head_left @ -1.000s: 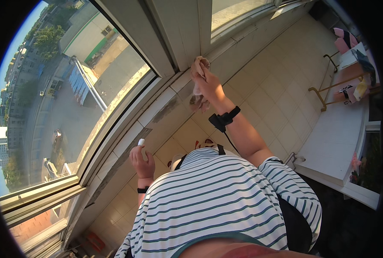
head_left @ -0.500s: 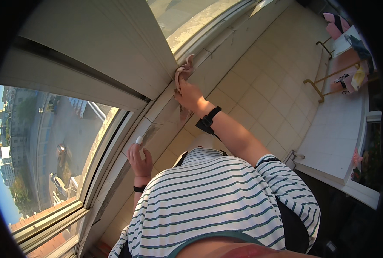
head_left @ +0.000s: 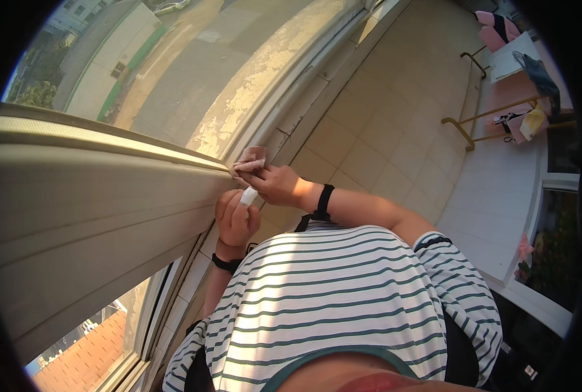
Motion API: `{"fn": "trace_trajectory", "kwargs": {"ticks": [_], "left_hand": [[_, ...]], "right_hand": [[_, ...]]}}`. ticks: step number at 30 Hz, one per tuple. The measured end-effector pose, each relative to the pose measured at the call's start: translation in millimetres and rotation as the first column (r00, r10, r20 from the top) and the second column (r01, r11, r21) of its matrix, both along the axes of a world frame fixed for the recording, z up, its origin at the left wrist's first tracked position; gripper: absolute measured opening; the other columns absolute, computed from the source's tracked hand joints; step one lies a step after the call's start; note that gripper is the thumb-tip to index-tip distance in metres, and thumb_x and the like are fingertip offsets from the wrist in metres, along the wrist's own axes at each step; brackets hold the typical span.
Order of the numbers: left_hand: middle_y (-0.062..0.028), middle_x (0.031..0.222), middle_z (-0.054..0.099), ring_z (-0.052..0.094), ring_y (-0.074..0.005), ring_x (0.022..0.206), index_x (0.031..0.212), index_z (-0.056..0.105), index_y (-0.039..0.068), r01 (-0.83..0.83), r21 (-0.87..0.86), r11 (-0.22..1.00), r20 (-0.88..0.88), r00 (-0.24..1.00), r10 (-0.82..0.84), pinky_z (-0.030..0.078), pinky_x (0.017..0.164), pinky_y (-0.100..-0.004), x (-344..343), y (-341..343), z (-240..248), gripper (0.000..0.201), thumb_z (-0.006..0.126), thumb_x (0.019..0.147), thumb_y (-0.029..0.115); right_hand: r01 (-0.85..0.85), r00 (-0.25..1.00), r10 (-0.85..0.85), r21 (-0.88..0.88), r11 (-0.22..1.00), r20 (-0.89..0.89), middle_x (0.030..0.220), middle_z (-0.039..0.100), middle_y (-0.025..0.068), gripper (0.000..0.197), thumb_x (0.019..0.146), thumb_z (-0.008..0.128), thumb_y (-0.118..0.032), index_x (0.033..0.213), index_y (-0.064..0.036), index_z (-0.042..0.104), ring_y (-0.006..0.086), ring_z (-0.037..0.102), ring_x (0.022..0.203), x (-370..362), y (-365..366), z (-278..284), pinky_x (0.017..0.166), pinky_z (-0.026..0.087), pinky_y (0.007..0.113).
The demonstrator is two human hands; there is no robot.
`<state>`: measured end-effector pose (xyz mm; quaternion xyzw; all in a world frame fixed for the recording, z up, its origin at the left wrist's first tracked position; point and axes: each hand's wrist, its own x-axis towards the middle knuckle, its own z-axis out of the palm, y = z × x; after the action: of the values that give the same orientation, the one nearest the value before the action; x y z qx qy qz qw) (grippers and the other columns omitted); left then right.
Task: The person wipes the window sill and frame with a cloth, moving along the sill and cleaning different sections. The person also wipes a nearby mat and the floor area adjacent to the window.
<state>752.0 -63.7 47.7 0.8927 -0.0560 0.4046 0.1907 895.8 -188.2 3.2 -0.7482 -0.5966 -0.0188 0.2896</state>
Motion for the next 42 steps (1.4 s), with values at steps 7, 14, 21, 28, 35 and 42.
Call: {"fn": "trace_trajectory", "kwargs": {"ticks": [7,14,21,28,35,42], "left_hand": [[-0.0172,0.109,0.070,0.069,-0.0354,0.102,0.112,0.062,-0.003,-0.142,0.149,0.979,-0.127,0.979,0.161,0.058,0.087,-0.0472,24.1,1.2,-10.8,0.026,0.068,0.087,-0.001],[-0.0191,0.114,0.068,0.069,-0.0374,0.101,0.125,0.055,-0.002,-0.277,0.238,0.931,-0.207,0.922,0.327,0.058,0.086,-0.0469,20.3,-9.7,-7.3,0.041,0.068,0.086,-0.003],[-0.0195,0.115,0.067,0.067,-0.0398,0.104,0.126,0.056,-0.001,-0.504,0.288,0.814,-0.210,0.796,0.567,0.056,0.092,-0.0508,30.4,-33.6,-10.1,0.043,0.069,0.085,0.002],[-0.0182,0.128,0.065,0.061,-0.0408,0.120,0.138,0.053,-0.001,-0.709,0.230,0.667,-0.299,0.600,0.742,0.049,0.105,-0.0495,51.5,-64.0,-1.4,0.059,0.070,0.082,0.006],[-0.0179,0.128,0.065,0.058,-0.0404,0.123,0.138,0.053,0.001,-0.799,0.222,0.558,-0.346,0.471,0.812,0.045,0.107,-0.0501,61.5,-79.3,10.3,0.061,0.070,0.080,0.007],[-0.0173,0.126,0.066,0.058,-0.0414,0.123,0.138,0.054,0.000,-0.827,0.183,0.531,-0.327,0.458,0.826,0.044,0.109,-0.0506,60.2,-83.8,11.4,0.062,0.070,0.078,0.007]], "right_hand": [[-0.015,0.999,0.011,0.123,0.992,0.032,0.101,0.072,-0.0001,0.035,0.095,0.064,-0.023,0.123,-0.0419,0.073,0.0258,0.073,0.083,50.8,-1.9,0.1,0.059,0.061,0.037],[0.075,0.993,-0.083,0.096,0.993,0.082,0.101,0.074,-0.0005,0.033,0.093,0.068,-0.030,0.123,-0.0421,0.074,0.0275,0.073,0.073,126.1,-16.1,-1.3,0.061,0.063,0.039],[0.068,0.996,-0.081,0.285,0.956,0.037,0.112,0.075,-0.0047,0.033,0.087,0.073,-0.020,0.115,-0.0347,0.079,0.0248,0.075,0.080,277.1,-56.2,14.6,0.065,0.063,0.038],[0.179,0.981,-0.187,0.160,0.971,0.041,0.113,0.075,0.0018,0.044,0.082,0.069,-0.010,0.120,-0.0302,0.078,0.0278,0.075,0.085,407.7,-97.1,0.6,0.074,0.062,0.039],[0.503,0.864,-0.501,-0.035,0.864,0.049,0.111,0.075,0.0062,0.019,0.093,0.066,-0.026,0.111,-0.0237,0.071,0.0335,0.074,0.094,528.9,-135.1,-8.4,0.077,0.060,0.046],[0.636,0.770,-0.638,-0.060,0.770,-0.019,0.111,0.075,0.0146,0.025,0.096,0.064,-0.031,0.116,-0.0173,0.069,0.0391,0.073,0.096,568.3,-144.8,-8.6,0.081,0.058,0.050]]}}
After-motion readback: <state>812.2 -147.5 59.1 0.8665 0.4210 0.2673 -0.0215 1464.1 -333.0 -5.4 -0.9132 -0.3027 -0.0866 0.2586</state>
